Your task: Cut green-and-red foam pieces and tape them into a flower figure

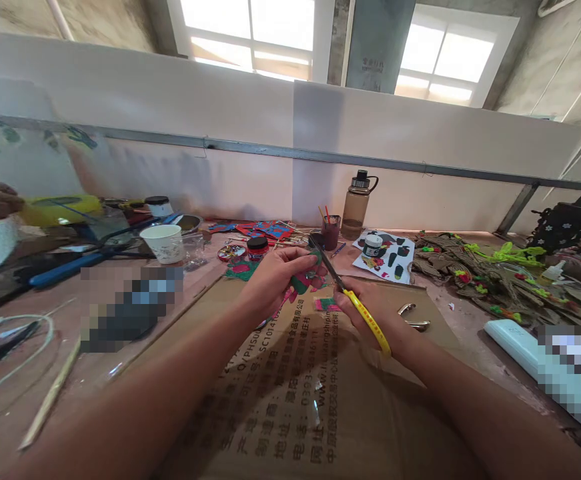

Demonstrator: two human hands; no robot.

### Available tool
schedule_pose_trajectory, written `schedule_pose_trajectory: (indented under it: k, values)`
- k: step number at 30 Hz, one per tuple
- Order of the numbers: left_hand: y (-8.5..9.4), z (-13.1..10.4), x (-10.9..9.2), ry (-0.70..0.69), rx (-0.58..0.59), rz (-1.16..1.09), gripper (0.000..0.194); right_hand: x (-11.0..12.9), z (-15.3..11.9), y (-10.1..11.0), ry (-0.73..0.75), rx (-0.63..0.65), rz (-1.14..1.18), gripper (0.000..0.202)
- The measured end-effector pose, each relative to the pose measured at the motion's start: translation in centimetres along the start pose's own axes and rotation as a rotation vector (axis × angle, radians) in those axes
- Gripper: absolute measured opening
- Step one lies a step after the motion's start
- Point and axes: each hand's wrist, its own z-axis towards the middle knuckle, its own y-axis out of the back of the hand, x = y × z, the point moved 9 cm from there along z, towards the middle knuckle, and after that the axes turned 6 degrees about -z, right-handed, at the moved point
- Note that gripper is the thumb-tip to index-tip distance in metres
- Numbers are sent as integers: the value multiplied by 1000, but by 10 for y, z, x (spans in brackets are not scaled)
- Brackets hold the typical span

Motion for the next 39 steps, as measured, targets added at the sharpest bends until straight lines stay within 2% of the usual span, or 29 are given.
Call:
schedule_pose_trajectory:
  k: [8,20,26,33,39]
  values:
    - [-2,0,4,40,-4,58,33,-3,2,-3,26,51,-56,19]
    - [3,2,6,48,43,114,33,-5,3,-4,20,40,-46,24]
    - [4,5,4,41,45,110,33,-4,2,-4,27,49,-77,25]
    - [1,2,-5,53,109,168,27,-4,2,-4,16,62,-82,23]
    - [14,5,-14,48,16,75,32,-6,2,-1,17,32,-69,27]
